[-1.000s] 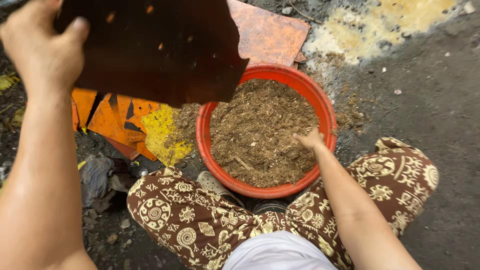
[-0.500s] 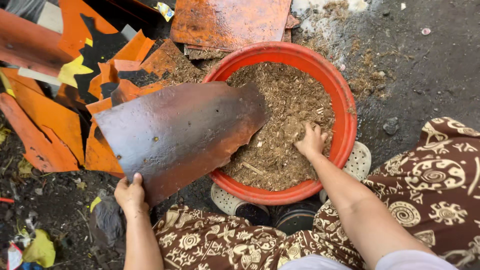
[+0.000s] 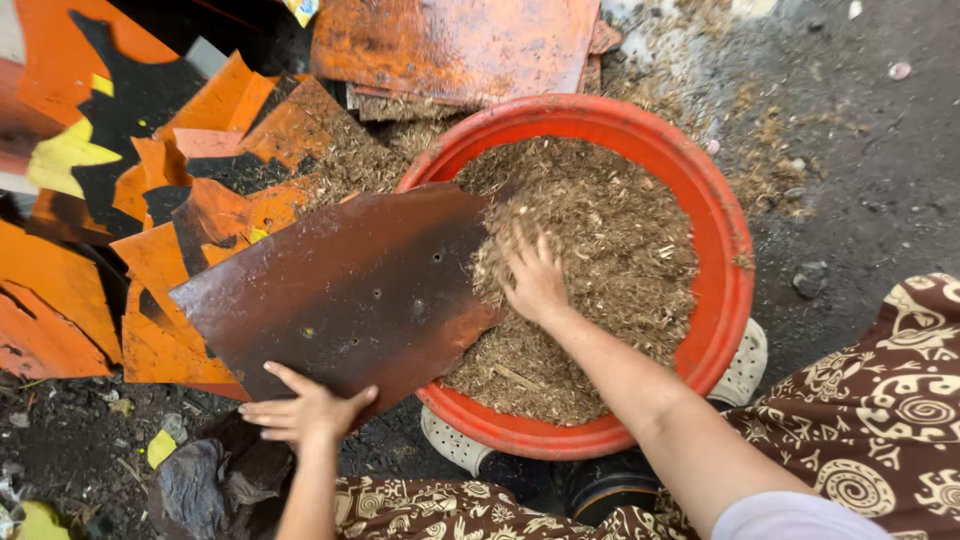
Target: The person scrubs orange and brown tiles with a handful of dry fibrous material over a red basin. They repeatedly rub both sides of each tile, flip them, and place them aside after cleaning.
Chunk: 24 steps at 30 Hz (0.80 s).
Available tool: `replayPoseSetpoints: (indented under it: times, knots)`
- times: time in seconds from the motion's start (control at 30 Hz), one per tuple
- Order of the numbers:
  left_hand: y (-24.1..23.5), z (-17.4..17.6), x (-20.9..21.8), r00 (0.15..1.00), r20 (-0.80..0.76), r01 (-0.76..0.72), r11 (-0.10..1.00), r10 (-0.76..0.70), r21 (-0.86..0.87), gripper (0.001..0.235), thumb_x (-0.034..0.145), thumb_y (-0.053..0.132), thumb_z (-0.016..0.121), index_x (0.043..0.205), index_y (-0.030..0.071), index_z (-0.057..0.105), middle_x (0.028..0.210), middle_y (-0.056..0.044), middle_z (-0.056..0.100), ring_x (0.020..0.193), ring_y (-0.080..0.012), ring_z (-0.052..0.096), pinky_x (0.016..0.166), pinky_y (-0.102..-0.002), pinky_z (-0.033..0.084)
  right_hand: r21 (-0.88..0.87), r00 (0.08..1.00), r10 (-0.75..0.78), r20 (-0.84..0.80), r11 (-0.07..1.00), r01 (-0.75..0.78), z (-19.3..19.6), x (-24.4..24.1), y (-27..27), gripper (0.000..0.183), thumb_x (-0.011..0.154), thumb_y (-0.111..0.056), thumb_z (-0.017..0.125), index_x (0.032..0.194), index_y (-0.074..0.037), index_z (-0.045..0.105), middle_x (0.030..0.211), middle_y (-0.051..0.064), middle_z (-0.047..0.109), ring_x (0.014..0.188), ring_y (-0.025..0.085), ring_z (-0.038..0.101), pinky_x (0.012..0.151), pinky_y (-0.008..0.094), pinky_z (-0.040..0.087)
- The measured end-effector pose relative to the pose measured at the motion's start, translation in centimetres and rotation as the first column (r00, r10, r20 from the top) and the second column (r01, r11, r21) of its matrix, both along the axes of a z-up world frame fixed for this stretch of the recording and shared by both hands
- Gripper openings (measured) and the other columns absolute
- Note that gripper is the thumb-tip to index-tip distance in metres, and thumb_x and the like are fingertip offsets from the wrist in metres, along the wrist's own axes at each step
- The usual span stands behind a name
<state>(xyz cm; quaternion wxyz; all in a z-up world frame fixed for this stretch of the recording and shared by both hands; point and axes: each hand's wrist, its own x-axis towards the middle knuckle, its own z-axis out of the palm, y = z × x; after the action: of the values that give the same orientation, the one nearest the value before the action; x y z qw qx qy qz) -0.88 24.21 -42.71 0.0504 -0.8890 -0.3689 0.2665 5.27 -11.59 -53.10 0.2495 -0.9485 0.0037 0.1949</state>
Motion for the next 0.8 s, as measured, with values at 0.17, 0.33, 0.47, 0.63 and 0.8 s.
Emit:
replayPoseSetpoints:
  times: [0.17,0.33,0.47,0.63,0.8]
  knots:
    - [-8.8,-1.3,2.8,0.971,0.055,0.237,0.964,-0.231,-0.123,0.167,0.051,0.067,0.092,0.163,0.008,-0.018,0.156,-0.045,-0.028,0.137,-0.0684,-0.029,0.096,-0.092,-0.004,0.056,0.965,-0.196,-0.174,0.977,0.208,-2.7,1.1,-0.7,0.065,0.106,-0.049,0.042,0.163,-0.034,0.017,0.176,-0.001,-0.003,0.159,0.036,0.000,0.126,0.060,0.005]
    - [-13.3,-0.3,5.0,0.929,-0.063,0.349,0.918,-0.366,-0.186,0.164,0.050,0.070,0.091,0.163,0.011,-0.012,0.163,-0.035,-0.027,0.142,-0.0653,-0.028,0.093,-0.092,0.000,-0.012,0.953,0.040,0.300,0.999,-0.039,-0.1,0.7,1.7,0.081,0.102,-0.043,0.052,0.162,-0.019,0.003,0.169,0.010,-0.003,0.153,0.041,0.002,0.122,0.064,0.005]
    - [-13.3,-0.9,4.9,0.901,-0.104,0.398,0.898,-0.422,-0.189,0.163,0.050,0.073,0.089,0.164,0.011,-0.010,0.164,-0.032,-0.025,0.144,-0.0614,-0.029,0.094,-0.092,-0.003,-0.111,0.996,0.085,-0.025,0.990,-0.087,-0.9,6.7,0.0,0.067,0.104,-0.034,0.048,0.163,-0.011,0.024,0.171,0.014,0.022,0.159,0.035,0.014,0.129,0.058,0.011]
    - [-13.7,-0.8,4.6,0.916,-0.101,0.364,0.910,-0.389,-0.201,0.161,0.051,0.071,0.090,0.164,0.014,-0.009,0.167,-0.028,-0.025,0.145,-0.0582,-0.030,0.096,-0.091,-0.004,-0.057,0.982,-0.175,0.066,0.982,0.178,-4.3,7.6,-3.4,0.069,0.108,-0.055,0.034,0.161,-0.010,0.027,0.163,0.018,0.033,0.153,0.039,0.016,0.127,0.059,0.010]
    - [-13.6,-0.8,5.2,0.920,-0.124,0.343,0.917,-0.372,-0.205,0.164,0.050,0.072,0.091,0.164,0.013,-0.012,0.166,-0.029,-0.026,0.145,-0.0570,-0.032,0.096,-0.090,-0.006,-0.080,0.983,-0.113,-0.147,0.992,0.102,-5.5,-4.2,0.8,0.076,0.109,-0.057,0.025,0.164,-0.006,0.010,0.171,0.014,0.007,0.156,0.042,0.003,0.125,0.058,0.004]
